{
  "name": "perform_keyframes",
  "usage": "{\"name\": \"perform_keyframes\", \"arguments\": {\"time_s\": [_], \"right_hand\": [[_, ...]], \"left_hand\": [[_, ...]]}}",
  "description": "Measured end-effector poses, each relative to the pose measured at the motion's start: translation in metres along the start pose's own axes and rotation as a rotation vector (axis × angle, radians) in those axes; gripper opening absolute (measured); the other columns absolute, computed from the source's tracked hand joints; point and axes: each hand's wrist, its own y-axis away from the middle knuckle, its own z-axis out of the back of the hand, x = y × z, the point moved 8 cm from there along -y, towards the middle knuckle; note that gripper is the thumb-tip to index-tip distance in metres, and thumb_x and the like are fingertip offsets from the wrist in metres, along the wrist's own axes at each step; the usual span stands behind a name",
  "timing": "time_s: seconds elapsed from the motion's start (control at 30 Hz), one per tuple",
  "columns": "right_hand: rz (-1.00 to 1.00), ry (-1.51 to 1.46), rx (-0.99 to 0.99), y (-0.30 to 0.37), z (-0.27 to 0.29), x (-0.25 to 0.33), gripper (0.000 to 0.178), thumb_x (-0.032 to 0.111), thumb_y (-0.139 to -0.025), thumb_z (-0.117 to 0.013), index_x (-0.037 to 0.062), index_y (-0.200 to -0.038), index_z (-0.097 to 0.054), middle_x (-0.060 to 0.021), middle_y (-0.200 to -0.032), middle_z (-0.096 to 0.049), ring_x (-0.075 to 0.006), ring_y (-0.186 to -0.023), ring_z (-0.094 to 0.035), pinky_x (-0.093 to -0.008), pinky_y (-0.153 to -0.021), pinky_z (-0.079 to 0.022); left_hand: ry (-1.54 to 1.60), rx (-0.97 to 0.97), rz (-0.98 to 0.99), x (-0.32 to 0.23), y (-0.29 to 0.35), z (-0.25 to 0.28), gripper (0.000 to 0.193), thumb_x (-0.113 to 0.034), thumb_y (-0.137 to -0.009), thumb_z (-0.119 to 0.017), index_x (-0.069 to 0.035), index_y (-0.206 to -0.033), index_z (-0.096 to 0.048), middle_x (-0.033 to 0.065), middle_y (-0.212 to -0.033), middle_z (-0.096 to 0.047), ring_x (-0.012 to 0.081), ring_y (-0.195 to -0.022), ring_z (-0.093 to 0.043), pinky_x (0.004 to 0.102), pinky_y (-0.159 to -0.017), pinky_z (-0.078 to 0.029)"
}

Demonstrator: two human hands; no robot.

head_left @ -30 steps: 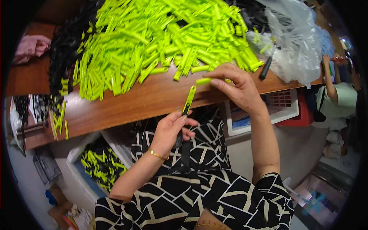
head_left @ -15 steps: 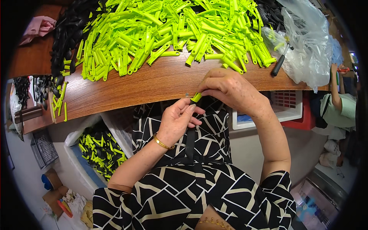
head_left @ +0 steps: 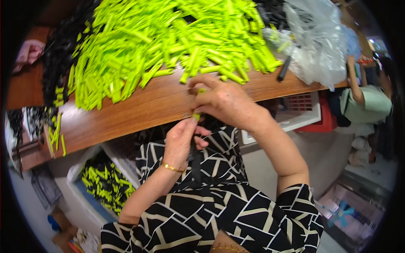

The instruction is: The person assembles small plastic components by inserting a black piece into a neon green plastic tube and securing it with a hammer. The person repeatedly picks up the parts from a large pile on the table, performs the assembly, and places the finished item into a white bin below.

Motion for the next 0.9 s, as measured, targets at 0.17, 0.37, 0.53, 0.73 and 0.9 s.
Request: {"name": "perform_keyframes", "arguments": {"time_s": [0.17, 0.37, 0.53, 0.73, 0.9], "right_hand": [[-0.129, -0.163, -0.379, 0.039, 0.05, -0.025, 0.021, 0.009, -0.086, -0.076, 0.0068, -0.106, -0.073, -0.0126, -0.115, -0.067, -0.0264, -0.096, -0.069, -0.0375, -0.082, -0.057], [-0.684, 0.315, -0.759, 0.145, 0.139, -0.146, 0.05, 0.029, -0.084, -0.081, 0.0058, -0.124, -0.062, -0.0124, -0.092, -0.067, -0.0272, -0.076, -0.066, -0.0405, -0.075, -0.054], [-0.943, 0.111, -0.583, 0.15, 0.151, -0.183, 0.069, 0.026, -0.083, -0.073, 0.0049, -0.144, -0.05, -0.0156, -0.095, -0.068, -0.0302, -0.082, -0.071, -0.0405, -0.074, -0.058], [-0.815, -0.729, -1.126, 0.206, 0.135, -0.219, 0.06, 0.011, -0.094, -0.044, 0.0102, -0.154, -0.037, -0.0068, -0.095, -0.063, -0.0116, -0.065, -0.059, -0.0274, -0.049, -0.054], [-0.491, -0.551, -1.103, 0.19, 0.137, -0.188, 0.056, 0.018, -0.106, -0.057, 0.0085, -0.156, -0.035, -0.0029, -0.094, -0.062, -0.0063, -0.064, -0.052, -0.0206, -0.05, -0.042]], "left_hand": [[0.044, -0.054, -0.048, 0.001, 0.0, -0.001, 0.037, -0.035, -0.107, -0.057, -0.002, -0.122, -0.064, 0.0077, -0.084, -0.071, 0.0114, -0.058, -0.066, 0.0215, -0.053, -0.049], [-0.002, -0.068, -0.144, -0.002, 0.003, 0.0, 0.034, -0.032, -0.106, -0.059, 0.0, -0.118, -0.066, 0.0056, -0.079, -0.068, 0.01, -0.052, -0.06, 0.0203, -0.051, -0.047], [-0.011, -0.083, -0.142, -0.002, 0.003, 0.0, 0.033, -0.03, -0.106, -0.059, 0.0, -0.119, -0.067, 0.0061, -0.078, -0.068, 0.0099, -0.052, -0.06, 0.0199, -0.051, -0.047], [-0.037, -0.066, -0.127, 0.001, -0.001, 0.001, 0.035, -0.034, -0.107, -0.057, -0.001, -0.116, -0.067, 0.0059, -0.076, -0.069, 0.0101, -0.055, -0.064, 0.0208, -0.052, -0.049], [-0.004, -0.046, -0.117, 0.0, -0.001, 0.001, 0.032, -0.033, -0.107, -0.056, -0.003, -0.105, -0.065, 0.0046, -0.077, -0.068, 0.0106, -0.058, -0.065, 0.022, -0.055, -0.05]]}}
